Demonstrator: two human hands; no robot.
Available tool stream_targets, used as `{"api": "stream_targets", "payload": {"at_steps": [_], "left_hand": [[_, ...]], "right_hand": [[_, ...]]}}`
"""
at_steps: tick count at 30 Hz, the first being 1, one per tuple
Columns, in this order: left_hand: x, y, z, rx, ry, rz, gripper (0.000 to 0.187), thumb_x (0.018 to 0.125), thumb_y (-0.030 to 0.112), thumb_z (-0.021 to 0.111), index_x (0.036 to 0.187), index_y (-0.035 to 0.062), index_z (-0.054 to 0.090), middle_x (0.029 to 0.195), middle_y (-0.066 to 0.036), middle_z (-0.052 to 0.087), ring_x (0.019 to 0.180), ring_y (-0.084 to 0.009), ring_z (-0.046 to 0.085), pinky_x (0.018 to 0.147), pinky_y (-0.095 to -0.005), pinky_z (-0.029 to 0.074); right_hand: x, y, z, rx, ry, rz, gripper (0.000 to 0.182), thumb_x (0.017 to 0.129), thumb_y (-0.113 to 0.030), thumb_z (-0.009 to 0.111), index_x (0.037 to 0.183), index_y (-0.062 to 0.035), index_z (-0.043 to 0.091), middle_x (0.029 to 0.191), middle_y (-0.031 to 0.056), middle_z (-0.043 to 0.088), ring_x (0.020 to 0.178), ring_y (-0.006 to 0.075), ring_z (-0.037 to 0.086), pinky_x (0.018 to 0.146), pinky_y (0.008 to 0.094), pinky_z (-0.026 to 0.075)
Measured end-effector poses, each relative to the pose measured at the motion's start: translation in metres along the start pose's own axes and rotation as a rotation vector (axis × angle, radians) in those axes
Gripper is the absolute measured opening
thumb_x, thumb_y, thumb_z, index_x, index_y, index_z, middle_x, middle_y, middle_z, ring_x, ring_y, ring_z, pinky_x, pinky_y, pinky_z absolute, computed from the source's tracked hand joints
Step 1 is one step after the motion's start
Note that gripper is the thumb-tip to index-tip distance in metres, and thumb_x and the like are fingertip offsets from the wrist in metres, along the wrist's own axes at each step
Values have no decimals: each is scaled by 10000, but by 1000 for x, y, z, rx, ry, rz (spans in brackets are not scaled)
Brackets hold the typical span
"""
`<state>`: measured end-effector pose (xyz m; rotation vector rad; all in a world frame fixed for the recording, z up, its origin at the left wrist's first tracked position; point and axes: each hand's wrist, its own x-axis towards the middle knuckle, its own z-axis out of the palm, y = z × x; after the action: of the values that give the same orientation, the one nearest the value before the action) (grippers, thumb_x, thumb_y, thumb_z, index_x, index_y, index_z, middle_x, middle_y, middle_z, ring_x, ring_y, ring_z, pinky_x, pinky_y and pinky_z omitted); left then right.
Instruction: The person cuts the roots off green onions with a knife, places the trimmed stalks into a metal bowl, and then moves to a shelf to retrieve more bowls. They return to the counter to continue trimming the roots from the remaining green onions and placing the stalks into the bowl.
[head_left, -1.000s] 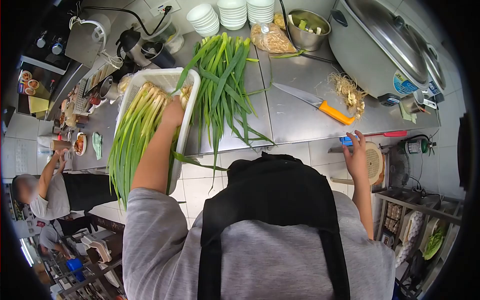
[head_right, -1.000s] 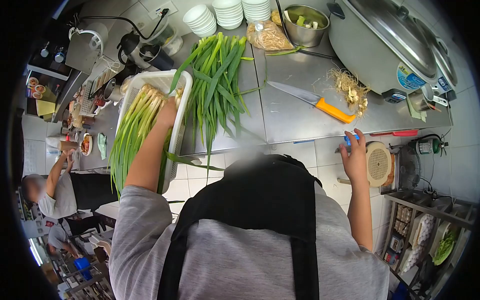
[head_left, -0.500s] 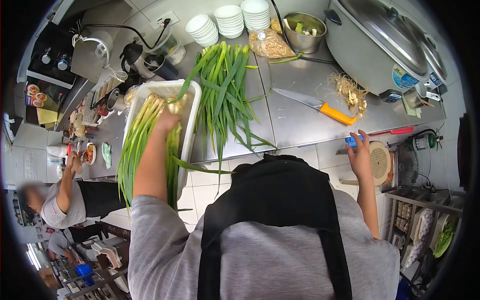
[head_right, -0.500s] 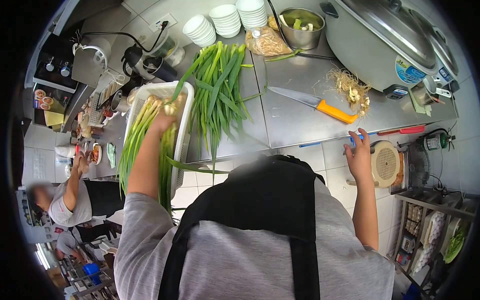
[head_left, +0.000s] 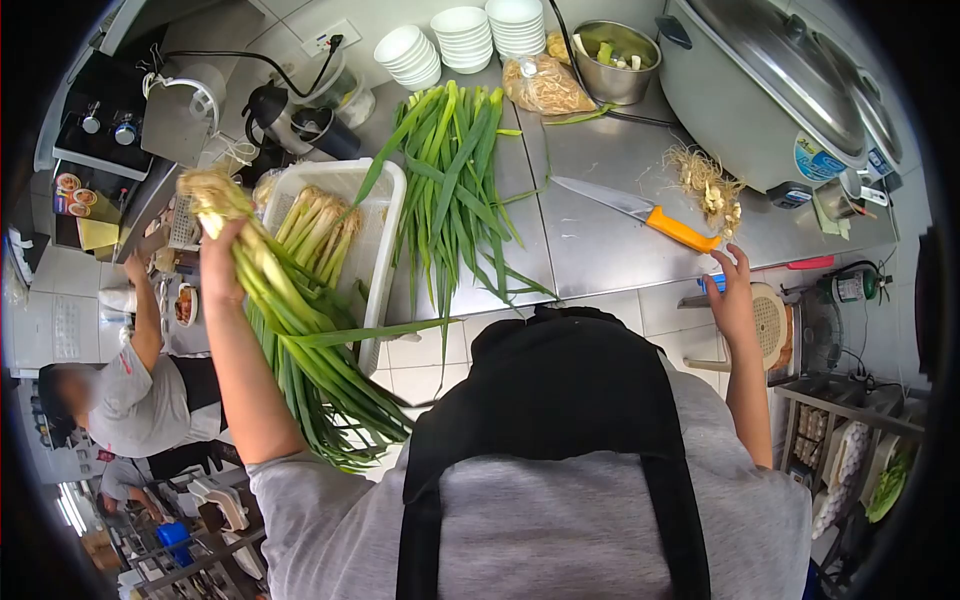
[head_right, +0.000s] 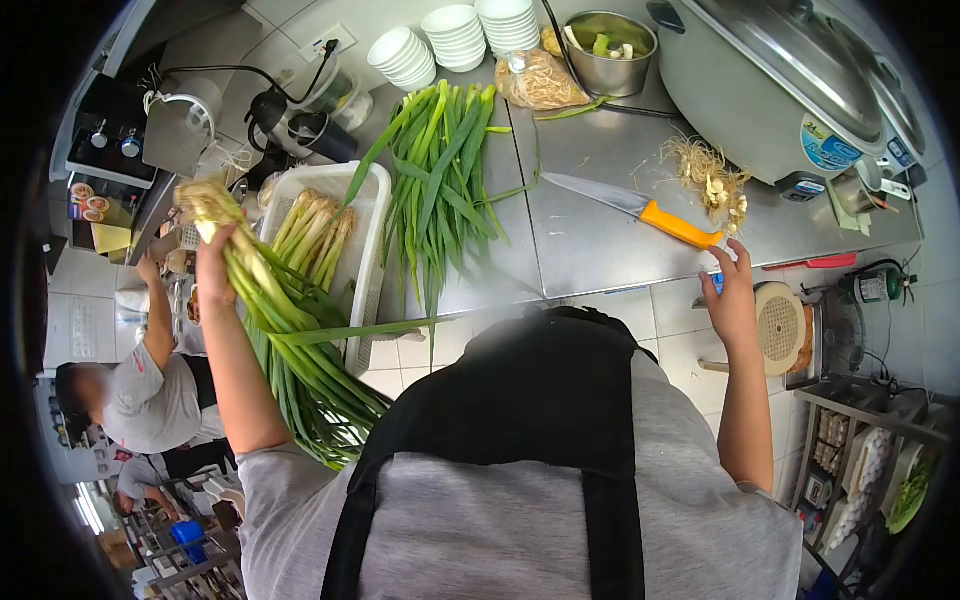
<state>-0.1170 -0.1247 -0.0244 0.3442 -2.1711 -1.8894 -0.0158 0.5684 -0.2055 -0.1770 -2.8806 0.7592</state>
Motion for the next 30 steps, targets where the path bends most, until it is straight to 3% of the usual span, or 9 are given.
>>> {"api": "stream_targets", "payload": {"at_steps": [10, 12, 14, 18, 25, 26, 27, 28, 30], "left_hand": [[-48, 148, -50, -144, 99, 357, 597, 913, 202, 692, 1405, -33, 452, 1286, -171, 608, 1091, -265, 636, 974, -414, 536], [-39, 189, -98, -87, 47, 370, 603, 940, 223, 659, 1430, -50, 439, 1344, -174, 581, 1165, -288, 617, 1032, -427, 507], [-65, 225, -50, 0, -17, 550, 569, 963, 242, 632, 1416, -55, 458, 1289, -169, 615, 1182, -255, 608, 1039, -401, 492], [-66, 266, 21, 117, -152, 612, 495, 982, 260, 610, 1377, -24, 518, 1228, -148, 640, 1142, -231, 626, 1010, -381, 501], [24, 229, 189, 259, -611, 361, 396, 1015, 291, 570, 1309, 31, 623, 1122, -111, 684, 1073, -189, 657, 960, -346, 516], [-19, 231, 262, 746, -733, 547, 295, 995, 307, 601, 1105, 54, 706, 848, -49, 687, 806, -166, 682, 741, -346, 559], [-80, 199, 324, 819, -466, 493, 279, 954, 293, 638, 978, 22, 698, 688, -15, 631, 634, -159, 630, 593, -371, 526], [-51, 162, 357, 991, -627, 806, 320, 900, 275, 677, 1074, 6, 668, 748, -95, 660, 678, -222, 653, 627, -397, 527], [-75, 103, 417, 973, -797, 930, 741, 850, 180, 672, 1499, 65, 335, 927, -247, 684, 843, -372, 682, 737, -475, 547]], "right_hand": [[21, -6, 10, 11, -28, -102, 435, 869, -57, 706, 1289, -54, 593, 1437, 209, 468, 1288, 424, 515, 1070, 441, 448], [25, 0, 20, -24, -21, -179, 447, 847, -61, 722, 1278, -61, 604, 1402, 191, 508, 1244, 407, 542, 1051, 435, 461], [31, -2, 25, -115, -35, -196, 452, 842, -67, 727, 1278, -75, 608, 1399, 169, 515, 1227, 388, 547, 1028, 438, 472], [41, -6, 37, -355, -46, -198, 521, 837, -127, 724, 1335, -161, 577, 1387, 95, 532, 1221, 306, 535, 958, 474, 473], [56, -13, 34, -551, -98, -233, 616, 836, -236, 741, 1411, -256, 521, 1273, 79, 574, 1190, 273, 540, 952, 468, 444], [60, -9, 36, -572, -150, -237, 596, 847, -242, 731, 1407, -247, 528, 1239, 74, 579, 1189, 271, 537, 950, 484, 439], [61, -3, 38, -593, -201, -242, 575, 859, -249, 721, 1403, -237, 535, 1206, 68, 584, 1187, 269, 535, 948, 499, 434], [58, 4, 40, -624, -154, -298, 490, 850, -253, 721, 1305, -142, 578, 1188, 97, 586, 1177, 285, 545, 910, 481, 480], [49, 15, 42, -527, -144, -224, 434, 843, -241, 720, 1231, -99, 588, 1179, 112, 588, 1165, 294, 551, 893, 465, 503]]}}
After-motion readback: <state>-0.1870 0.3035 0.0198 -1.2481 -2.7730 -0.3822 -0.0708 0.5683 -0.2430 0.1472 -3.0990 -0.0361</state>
